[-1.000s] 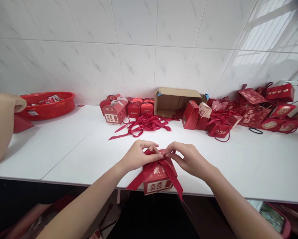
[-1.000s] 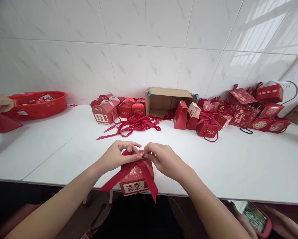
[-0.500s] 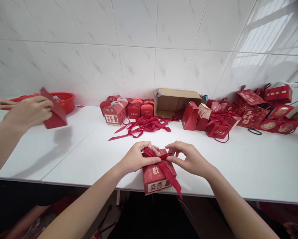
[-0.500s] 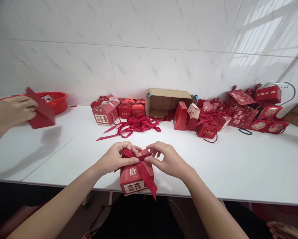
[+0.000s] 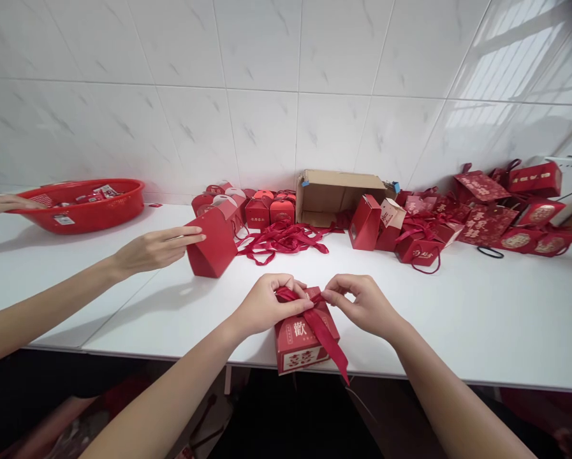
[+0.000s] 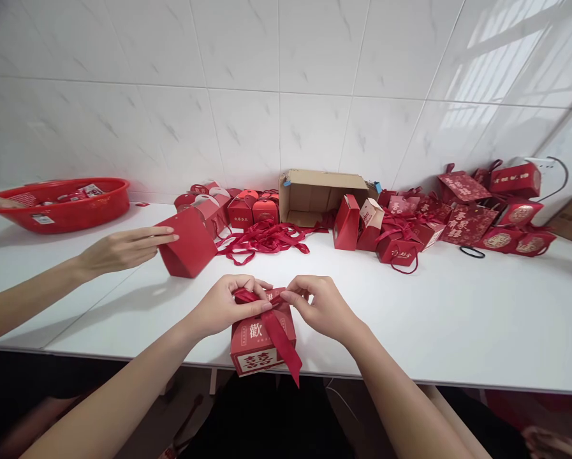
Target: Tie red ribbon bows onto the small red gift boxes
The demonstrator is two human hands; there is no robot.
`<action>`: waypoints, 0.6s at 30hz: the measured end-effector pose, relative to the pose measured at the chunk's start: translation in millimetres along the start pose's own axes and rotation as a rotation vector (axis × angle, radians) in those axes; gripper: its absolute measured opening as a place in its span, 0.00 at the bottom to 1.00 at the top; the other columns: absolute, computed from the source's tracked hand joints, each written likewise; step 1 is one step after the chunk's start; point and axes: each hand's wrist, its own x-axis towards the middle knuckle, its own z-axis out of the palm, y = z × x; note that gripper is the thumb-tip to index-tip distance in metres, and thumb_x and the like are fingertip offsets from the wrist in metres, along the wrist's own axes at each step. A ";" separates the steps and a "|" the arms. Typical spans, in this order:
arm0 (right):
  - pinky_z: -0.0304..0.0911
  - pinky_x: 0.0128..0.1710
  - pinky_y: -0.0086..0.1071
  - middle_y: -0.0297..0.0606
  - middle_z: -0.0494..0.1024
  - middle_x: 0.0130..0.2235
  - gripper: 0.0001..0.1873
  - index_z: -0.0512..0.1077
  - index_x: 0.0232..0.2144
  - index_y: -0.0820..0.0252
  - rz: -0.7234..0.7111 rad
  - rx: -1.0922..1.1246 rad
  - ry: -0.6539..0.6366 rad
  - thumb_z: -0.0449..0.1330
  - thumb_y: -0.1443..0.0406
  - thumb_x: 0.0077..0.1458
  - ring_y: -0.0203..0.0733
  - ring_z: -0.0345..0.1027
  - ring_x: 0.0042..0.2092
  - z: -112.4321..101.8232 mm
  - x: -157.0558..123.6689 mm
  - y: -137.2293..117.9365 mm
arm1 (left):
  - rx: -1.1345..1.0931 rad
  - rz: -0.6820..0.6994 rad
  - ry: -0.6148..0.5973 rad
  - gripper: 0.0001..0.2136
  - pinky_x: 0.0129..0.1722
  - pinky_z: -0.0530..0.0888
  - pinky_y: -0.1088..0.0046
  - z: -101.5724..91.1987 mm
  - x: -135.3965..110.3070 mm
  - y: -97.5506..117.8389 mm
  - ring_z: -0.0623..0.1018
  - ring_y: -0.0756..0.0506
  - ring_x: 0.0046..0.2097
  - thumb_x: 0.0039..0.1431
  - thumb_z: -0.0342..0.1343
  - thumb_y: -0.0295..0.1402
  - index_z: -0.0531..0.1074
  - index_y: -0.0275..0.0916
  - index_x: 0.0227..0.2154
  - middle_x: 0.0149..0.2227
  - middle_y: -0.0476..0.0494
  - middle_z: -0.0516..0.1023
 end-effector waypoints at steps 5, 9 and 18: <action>0.58 0.26 0.27 0.33 0.74 0.23 0.13 0.69 0.23 0.59 0.042 -0.024 0.001 0.55 0.62 0.58 0.34 0.64 0.26 -0.2 -3.6 2.2 | 0.042 -0.012 0.004 0.06 0.44 0.72 0.67 2.0 -1.7 -0.1 0.77 0.41 0.46 0.48 0.62 0.33 0.74 0.36 0.24 0.36 0.41 0.80; 0.56 0.25 0.27 0.32 0.72 0.22 0.14 0.66 0.23 0.59 0.058 -0.061 0.003 0.53 0.61 0.59 0.34 0.62 0.25 -0.2 -7.9 6.0 | 0.033 -0.029 0.005 0.06 0.45 0.72 0.67 2.3 -2.7 -1.0 0.76 0.40 0.47 0.47 0.63 0.33 0.74 0.36 0.23 0.38 0.40 0.80; 0.55 0.25 0.27 0.32 0.70 0.23 0.14 0.65 0.23 0.58 0.058 -0.060 0.015 0.52 0.62 0.60 0.34 0.60 0.25 0.3 -10.6 7.7 | 0.019 -0.021 0.023 0.07 0.47 0.72 0.66 0.7 -2.8 -5.5 0.75 0.40 0.49 0.45 0.64 0.33 0.73 0.36 0.23 0.36 0.40 0.80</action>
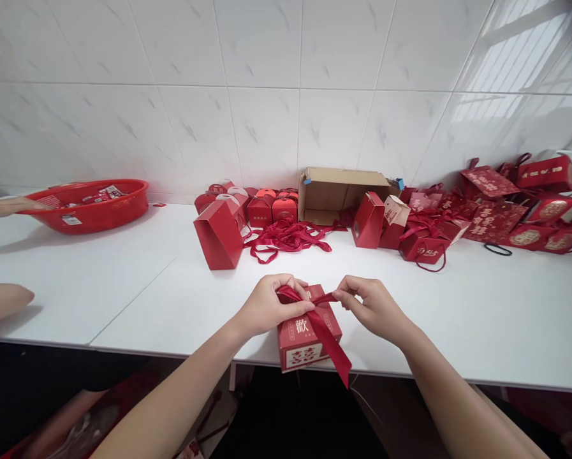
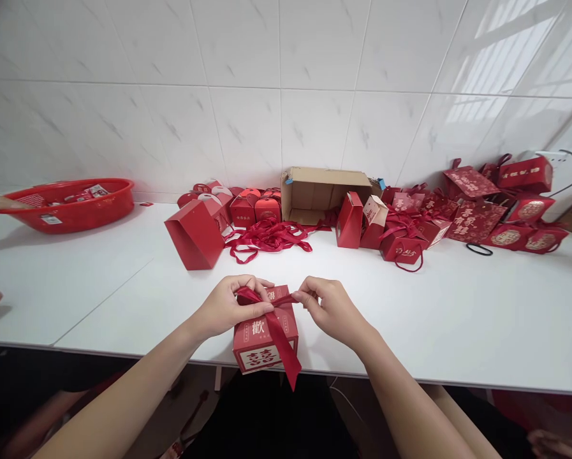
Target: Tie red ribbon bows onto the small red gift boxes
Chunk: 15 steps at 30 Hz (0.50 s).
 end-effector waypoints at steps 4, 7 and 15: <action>0.56 0.26 0.27 0.32 0.70 0.23 0.13 0.65 0.23 0.59 0.068 0.071 0.001 0.53 0.62 0.59 0.34 0.60 0.26 4.1 -0.9 2.4 | -0.050 -0.009 0.007 0.09 0.47 0.71 0.65 -1.1 0.9 -3.5 0.75 0.41 0.49 0.45 0.65 0.34 0.71 0.36 0.23 0.36 0.41 0.79; 0.58 0.27 0.27 0.32 0.71 0.24 0.14 0.66 0.24 0.59 0.103 0.149 0.004 0.53 0.59 0.59 0.35 0.62 0.27 5.5 -1.2 2.5 | -0.142 -0.018 -0.022 0.11 0.45 0.72 0.66 -4.5 2.5 -4.2 0.76 0.42 0.47 0.48 0.64 0.36 0.68 0.37 0.23 0.36 0.41 0.79; 0.58 0.28 0.28 0.33 0.70 0.25 0.16 0.66 0.24 0.59 0.082 0.202 -0.001 0.53 0.56 0.59 0.35 0.62 0.28 3.1 -1.3 -1.1 | -0.232 -0.074 -0.103 0.16 0.40 0.72 0.69 -11.5 2.5 1.6 0.77 0.44 0.40 0.51 0.61 0.40 0.65 0.36 0.19 0.36 0.41 0.79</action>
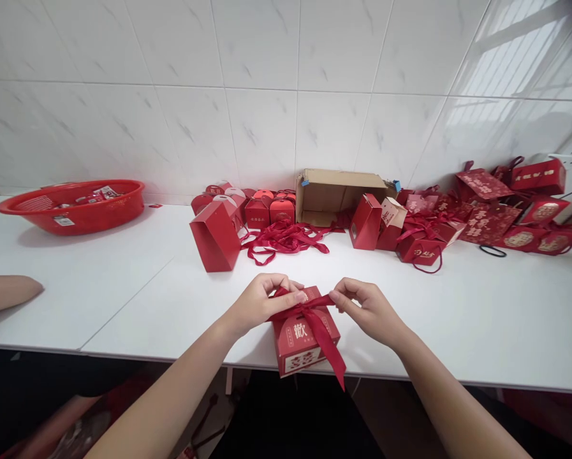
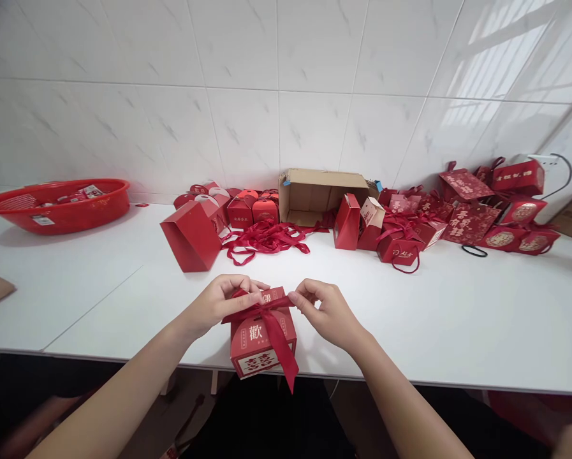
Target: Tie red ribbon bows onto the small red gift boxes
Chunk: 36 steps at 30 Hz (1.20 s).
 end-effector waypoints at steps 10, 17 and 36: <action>0.54 0.27 0.27 0.32 0.67 0.25 0.17 0.64 0.24 0.59 -0.008 -0.009 -0.063 0.52 0.54 0.60 0.34 0.57 0.28 3.7 0.0 -2.3 | 0.270 0.070 0.062 0.07 0.45 0.72 0.67 8.1 -3.4 2.9 0.77 0.42 0.44 0.50 0.62 0.35 0.73 0.37 0.25 0.39 0.42 0.79; 0.51 0.26 0.27 0.29 0.60 0.21 0.22 0.58 0.20 0.59 -0.015 -0.022 -0.125 0.49 0.55 0.61 0.32 0.52 0.26 6.4 0.3 -0.8 | 0.282 0.094 0.058 0.08 0.44 0.72 0.68 7.0 -4.3 3.2 0.76 0.41 0.47 0.50 0.61 0.37 0.73 0.37 0.25 0.36 0.43 0.79; 0.52 0.26 0.29 0.31 0.64 0.22 0.19 0.59 0.20 0.58 -0.105 -0.272 0.093 0.50 0.57 0.61 0.34 0.55 0.25 10.2 -1.6 11.6 | 0.245 0.089 0.075 0.07 0.46 0.71 0.68 5.6 -4.6 -3.3 0.75 0.41 0.49 0.49 0.62 0.32 0.69 0.38 0.23 0.33 0.44 0.79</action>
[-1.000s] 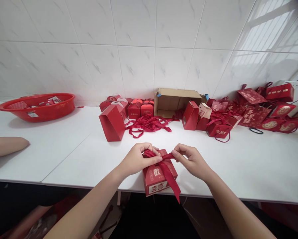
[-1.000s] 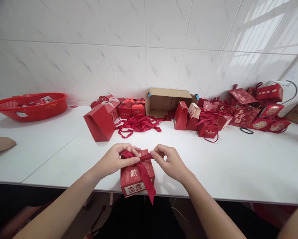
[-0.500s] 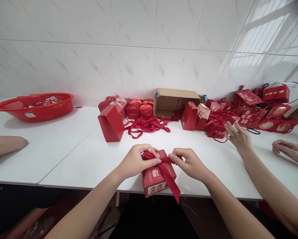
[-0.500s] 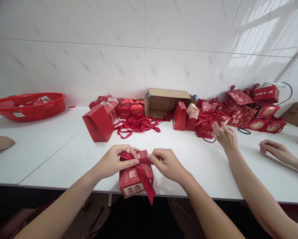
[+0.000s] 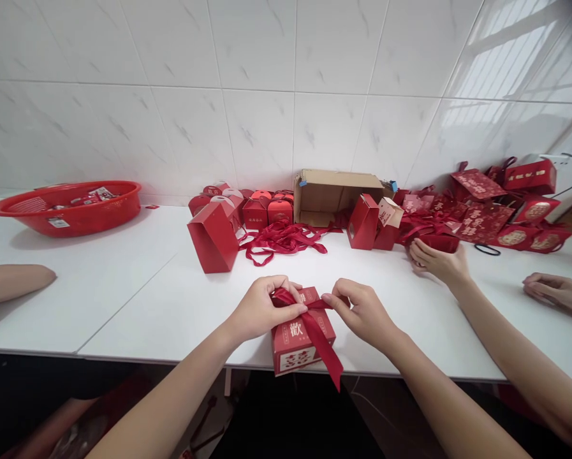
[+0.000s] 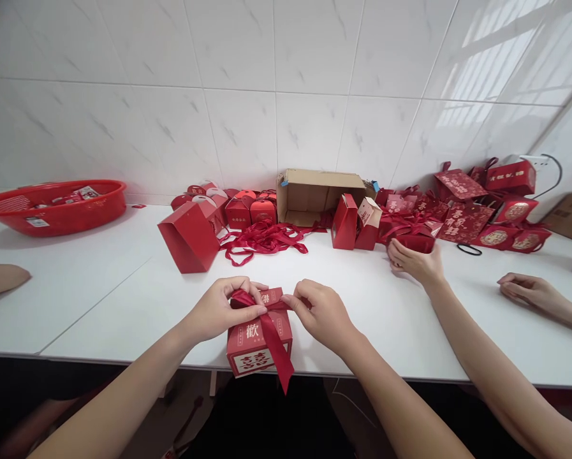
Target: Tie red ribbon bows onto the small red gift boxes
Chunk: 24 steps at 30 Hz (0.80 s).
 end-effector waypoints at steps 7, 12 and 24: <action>0.55 0.58 0.47 0.49 0.50 0.64 0.62 0.44 0.63 0.53 -0.128 0.386 -0.319 0.69 0.45 0.32 0.55 0.48 0.63 -4.4 -15.6 16.6 | -0.111 0.075 -0.047 0.10 0.47 0.71 0.65 2.1 1.4 -1.7 0.75 0.43 0.47 0.51 0.62 0.32 0.64 0.39 0.29 0.35 0.46 0.76; 0.49 0.62 0.46 0.46 0.40 0.67 0.64 0.31 0.65 0.47 -0.080 0.422 -0.336 0.71 0.57 0.39 0.52 0.41 0.66 11.9 -29.8 3.7 | -0.094 0.156 0.008 0.18 0.52 0.68 0.62 11.8 -1.6 -4.1 0.72 0.43 0.50 0.51 0.62 0.34 0.61 0.42 0.42 0.44 0.43 0.71; 0.42 0.58 0.62 0.64 0.32 0.65 0.59 0.37 0.65 0.68 0.632 -0.427 0.602 0.59 0.43 0.45 0.71 0.28 0.66 -42.1 -58.1 102.2 | 0.674 -0.033 0.051 0.19 0.55 0.62 0.47 6.7 -39.3 -72.9 0.61 0.34 0.60 0.58 0.51 0.42 0.65 0.46 0.51 0.56 0.38 0.64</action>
